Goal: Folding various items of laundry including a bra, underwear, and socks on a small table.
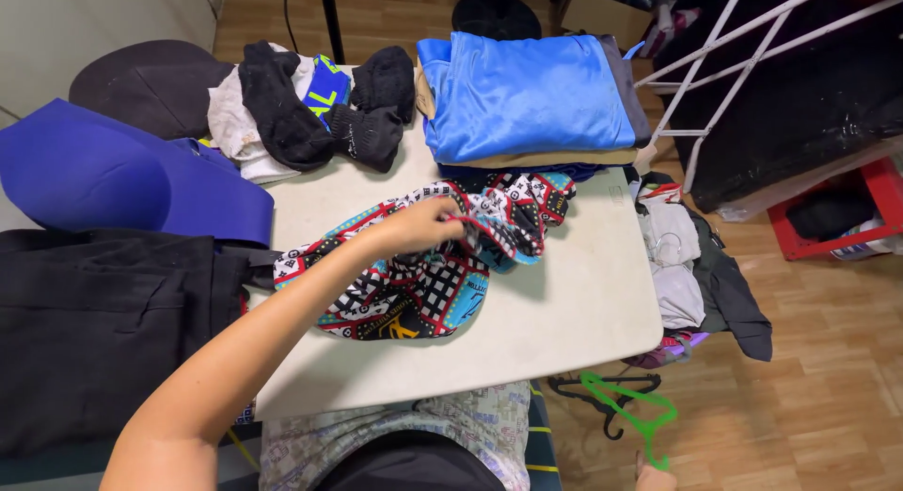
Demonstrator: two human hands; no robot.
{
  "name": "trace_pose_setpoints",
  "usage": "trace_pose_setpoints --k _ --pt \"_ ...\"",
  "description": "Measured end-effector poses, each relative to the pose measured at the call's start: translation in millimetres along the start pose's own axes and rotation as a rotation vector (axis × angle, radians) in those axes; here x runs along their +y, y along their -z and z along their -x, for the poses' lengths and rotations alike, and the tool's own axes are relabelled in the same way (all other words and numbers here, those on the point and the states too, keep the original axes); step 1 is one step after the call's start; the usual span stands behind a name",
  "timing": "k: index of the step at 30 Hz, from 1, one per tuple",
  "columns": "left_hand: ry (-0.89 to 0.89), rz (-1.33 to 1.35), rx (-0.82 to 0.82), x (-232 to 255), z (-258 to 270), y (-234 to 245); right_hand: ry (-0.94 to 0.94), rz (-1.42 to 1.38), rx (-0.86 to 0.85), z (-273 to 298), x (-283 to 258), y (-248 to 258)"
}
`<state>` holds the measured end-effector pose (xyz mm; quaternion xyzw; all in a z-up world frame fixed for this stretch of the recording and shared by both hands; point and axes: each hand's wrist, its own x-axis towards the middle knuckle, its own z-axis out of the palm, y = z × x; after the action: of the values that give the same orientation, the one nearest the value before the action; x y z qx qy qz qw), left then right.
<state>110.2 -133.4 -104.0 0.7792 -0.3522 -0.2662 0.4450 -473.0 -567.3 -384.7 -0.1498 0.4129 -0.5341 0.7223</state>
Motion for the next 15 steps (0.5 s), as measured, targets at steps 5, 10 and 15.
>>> trace_pose_setpoints --k 5,10,15 --pt "0.314 0.638 0.096 50.7 23.9 51.6 0.009 0.138 0.105 -81.5 14.6 -48.4" --pt "0.315 0.338 0.116 58.8 39.9 84.7 0.411 0.311 0.028 -75.8 27.2 -225.2" --pt "0.044 0.113 0.167 91.5 61.9 95.1 0.636 0.425 -0.768 109.8 55.1 -412.0"
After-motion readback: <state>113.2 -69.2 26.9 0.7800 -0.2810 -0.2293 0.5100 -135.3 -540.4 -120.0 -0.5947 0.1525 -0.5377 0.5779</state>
